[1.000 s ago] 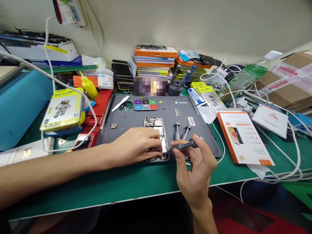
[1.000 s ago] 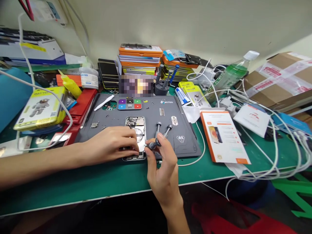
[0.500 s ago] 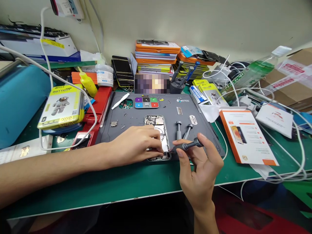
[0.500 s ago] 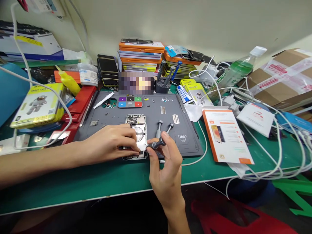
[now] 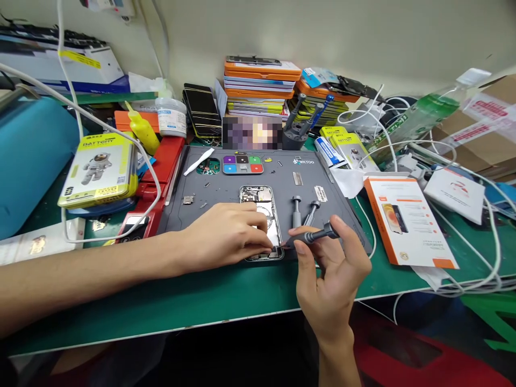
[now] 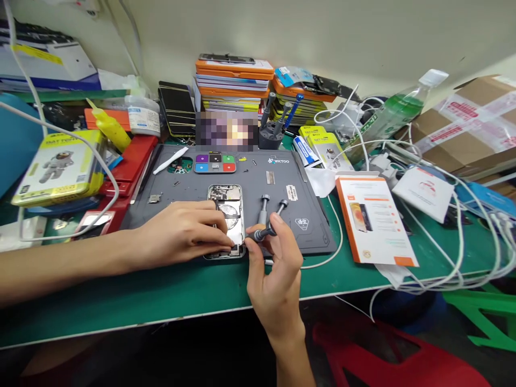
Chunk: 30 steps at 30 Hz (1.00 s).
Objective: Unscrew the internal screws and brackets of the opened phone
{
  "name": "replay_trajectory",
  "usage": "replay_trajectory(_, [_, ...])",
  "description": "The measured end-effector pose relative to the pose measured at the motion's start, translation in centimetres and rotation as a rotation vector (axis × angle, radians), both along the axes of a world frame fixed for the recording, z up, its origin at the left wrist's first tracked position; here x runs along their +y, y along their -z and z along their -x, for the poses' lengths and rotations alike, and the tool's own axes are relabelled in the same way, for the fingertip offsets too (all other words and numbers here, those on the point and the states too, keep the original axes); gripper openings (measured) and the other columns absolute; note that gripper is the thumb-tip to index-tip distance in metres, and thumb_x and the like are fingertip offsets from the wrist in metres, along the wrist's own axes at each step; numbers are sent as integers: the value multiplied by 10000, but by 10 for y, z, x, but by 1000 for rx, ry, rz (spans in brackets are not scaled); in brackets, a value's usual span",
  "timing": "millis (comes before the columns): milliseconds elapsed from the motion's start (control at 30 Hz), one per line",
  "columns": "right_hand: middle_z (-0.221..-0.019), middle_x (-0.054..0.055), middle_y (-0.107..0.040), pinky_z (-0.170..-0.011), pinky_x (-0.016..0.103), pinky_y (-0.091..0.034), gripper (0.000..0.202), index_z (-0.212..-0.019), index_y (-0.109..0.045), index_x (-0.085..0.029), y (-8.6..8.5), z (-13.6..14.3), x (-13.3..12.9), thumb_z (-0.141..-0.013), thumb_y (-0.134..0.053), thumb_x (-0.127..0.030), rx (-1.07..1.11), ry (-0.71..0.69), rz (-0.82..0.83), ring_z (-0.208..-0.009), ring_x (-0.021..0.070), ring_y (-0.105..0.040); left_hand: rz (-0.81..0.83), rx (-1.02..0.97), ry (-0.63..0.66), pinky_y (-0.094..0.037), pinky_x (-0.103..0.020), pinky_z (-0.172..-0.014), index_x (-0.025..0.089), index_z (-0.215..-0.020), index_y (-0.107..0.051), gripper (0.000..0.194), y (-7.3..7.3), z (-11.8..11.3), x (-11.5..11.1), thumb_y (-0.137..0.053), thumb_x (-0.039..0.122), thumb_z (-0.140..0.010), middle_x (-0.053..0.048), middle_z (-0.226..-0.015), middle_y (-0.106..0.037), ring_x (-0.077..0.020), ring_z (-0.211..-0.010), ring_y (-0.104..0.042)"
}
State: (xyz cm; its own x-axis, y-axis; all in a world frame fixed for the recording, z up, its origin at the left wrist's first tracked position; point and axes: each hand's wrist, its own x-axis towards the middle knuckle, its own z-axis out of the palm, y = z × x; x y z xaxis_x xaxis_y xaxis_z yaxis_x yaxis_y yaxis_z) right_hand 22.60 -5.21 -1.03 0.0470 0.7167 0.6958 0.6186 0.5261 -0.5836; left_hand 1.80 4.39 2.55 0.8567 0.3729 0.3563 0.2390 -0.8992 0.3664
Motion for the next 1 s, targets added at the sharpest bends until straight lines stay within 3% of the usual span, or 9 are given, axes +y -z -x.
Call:
replay_trajectory(400, [-1176,101,-710,-807,415,-741,811,-1646,-326,-305,0,0,0,-970,-640,14,-43,13,-24,-1046,231,-787,-151,39,10,-487,-308,-721,243,-1088,-803,208,4,-4,-3,-603,298,-1105,-20,-977,-749,-172,-854,-653])
replay_trajectory(567, [-1133,100,-719,-794,385,-737,821,-1657,-314,-297,0,0,0,-969,-640,10,-53,34,-25,-996,223,-800,-141,46,7,-464,-302,-696,262,-1107,-799,156,6,-3,-1,-646,277,-1083,-8,-992,-756,-169,-856,-653])
replay_trajectory(833, [-1297,130,-740,-792,398,-746,869,-1653,-353,-317,5,-4,0,-930,-724,-10,-165,78,-93,-1013,247,-821,-92,69,14,-465,-303,-698,241,-1105,-783,163,4,-3,-1,-621,253,-1094,-17,-983,-739,-171,-881,-662])
replay_trajectory(1000, [-1300,81,-761,-860,383,-741,938,-1653,-387,-310,4,-3,3,-868,-806,-13,-251,86,-171,-1050,237,-817,-117,67,10,-469,-322,-726,219,-1059,-768,182,3,-4,-1,-607,291,-1104,-22,-991,-740,-187,-909,-655])
